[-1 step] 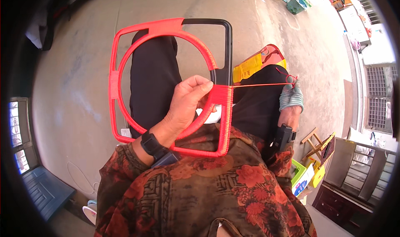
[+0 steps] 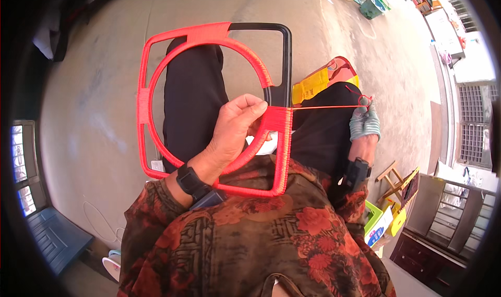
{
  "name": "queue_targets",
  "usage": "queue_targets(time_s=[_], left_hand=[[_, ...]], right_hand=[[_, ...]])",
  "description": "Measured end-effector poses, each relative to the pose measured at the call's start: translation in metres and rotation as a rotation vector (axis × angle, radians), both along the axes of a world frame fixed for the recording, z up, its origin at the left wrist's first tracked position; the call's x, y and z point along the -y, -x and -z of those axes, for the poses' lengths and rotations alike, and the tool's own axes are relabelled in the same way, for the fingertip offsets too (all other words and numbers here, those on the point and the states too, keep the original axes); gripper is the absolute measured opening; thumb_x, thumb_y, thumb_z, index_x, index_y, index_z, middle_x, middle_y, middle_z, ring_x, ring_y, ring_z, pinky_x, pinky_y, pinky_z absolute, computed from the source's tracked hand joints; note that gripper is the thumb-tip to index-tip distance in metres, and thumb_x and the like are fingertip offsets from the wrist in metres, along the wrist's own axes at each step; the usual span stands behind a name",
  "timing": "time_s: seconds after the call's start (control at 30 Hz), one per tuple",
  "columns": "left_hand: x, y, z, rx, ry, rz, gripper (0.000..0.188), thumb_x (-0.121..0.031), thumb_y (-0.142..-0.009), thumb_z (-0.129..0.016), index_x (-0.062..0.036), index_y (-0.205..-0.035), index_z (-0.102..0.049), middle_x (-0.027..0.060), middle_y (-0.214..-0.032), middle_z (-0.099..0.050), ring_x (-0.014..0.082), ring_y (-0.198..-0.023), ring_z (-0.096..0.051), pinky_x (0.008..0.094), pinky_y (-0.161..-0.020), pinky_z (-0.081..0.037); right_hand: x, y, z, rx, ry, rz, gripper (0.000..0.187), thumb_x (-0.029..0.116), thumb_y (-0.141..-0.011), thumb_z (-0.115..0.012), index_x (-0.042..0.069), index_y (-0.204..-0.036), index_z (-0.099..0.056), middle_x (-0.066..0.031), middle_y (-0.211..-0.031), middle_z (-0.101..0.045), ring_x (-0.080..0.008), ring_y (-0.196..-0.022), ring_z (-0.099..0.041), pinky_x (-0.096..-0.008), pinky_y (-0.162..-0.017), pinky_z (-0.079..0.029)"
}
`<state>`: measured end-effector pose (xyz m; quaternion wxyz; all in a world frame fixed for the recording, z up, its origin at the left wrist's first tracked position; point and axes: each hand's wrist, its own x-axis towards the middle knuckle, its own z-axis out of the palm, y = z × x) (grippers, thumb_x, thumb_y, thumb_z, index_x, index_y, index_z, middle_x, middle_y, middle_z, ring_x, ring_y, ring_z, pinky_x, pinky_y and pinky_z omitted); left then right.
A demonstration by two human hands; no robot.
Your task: Wrapping a red and black plastic frame with red cord.
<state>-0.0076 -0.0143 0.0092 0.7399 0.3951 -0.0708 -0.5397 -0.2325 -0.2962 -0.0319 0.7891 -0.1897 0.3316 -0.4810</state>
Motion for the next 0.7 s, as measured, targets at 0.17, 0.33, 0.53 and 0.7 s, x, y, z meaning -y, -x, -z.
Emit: queue_targets(time_s=[0.17, 0.33, 0.53, 0.7], left_hand=[[-0.003, -0.002, 0.002, -0.012, 0.025, -0.002, 0.012, -0.017, -0.095, -0.055, -0.0052, -0.091, -0.056, 0.0059, -0.079, -0.064, 0.0133, -0.063, -0.063, 0.0288, -0.055, -0.056], [0.008, -0.001, 0.000, 0.032, 0.024, 0.043, 0.013, -0.019, -0.095, -0.056, -0.0053, -0.093, -0.056, 0.0051, -0.081, -0.063, 0.0116, -0.065, -0.063, 0.0281, -0.056, -0.056], [0.002, -0.001, -0.007, 0.100, -0.063, -0.065, 0.022, -0.026, -0.099, -0.048, -0.0059, -0.099, -0.056, 0.0036, -0.082, -0.063, 0.0098, -0.066, -0.061, 0.0207, -0.058, -0.050], [0.005, 0.001, -0.012, 0.118, -0.056, -0.172, 0.026, -0.027, -0.101, -0.042, -0.0050, -0.107, -0.055, 0.0027, -0.082, -0.062, 0.0092, -0.068, -0.060, 0.0213, -0.060, -0.049]], right_hand=[[-0.014, -0.012, -0.029, -0.006, 0.003, -0.037, 0.014, 0.015, -0.099, -0.048, 0.003, -0.105, -0.053, -0.0012, -0.075, -0.048, -0.0069, -0.057, -0.046, -0.0182, -0.042, -0.038], [-0.016, 0.003, -0.016, -0.118, 0.077, -0.059, 0.019, 0.017, -0.098, -0.051, 0.002, -0.109, -0.053, -0.0044, -0.082, -0.055, -0.0100, -0.064, -0.054, -0.0193, -0.048, -0.043], [-0.076, -0.103, -0.093, -0.625, 0.568, -0.038, 0.029, 0.004, -0.091, -0.056, 0.000, -0.119, -0.053, -0.0126, -0.105, -0.063, -0.0236, -0.092, -0.065, -0.0302, -0.080, -0.052], [-0.140, -0.155, -0.110, -1.038, 2.064, -0.577, 0.046, 0.008, -0.073, -0.062, 0.004, -0.118, -0.056, -0.0134, -0.105, -0.063, -0.0302, -0.107, -0.058, -0.0417, -0.092, -0.045]])
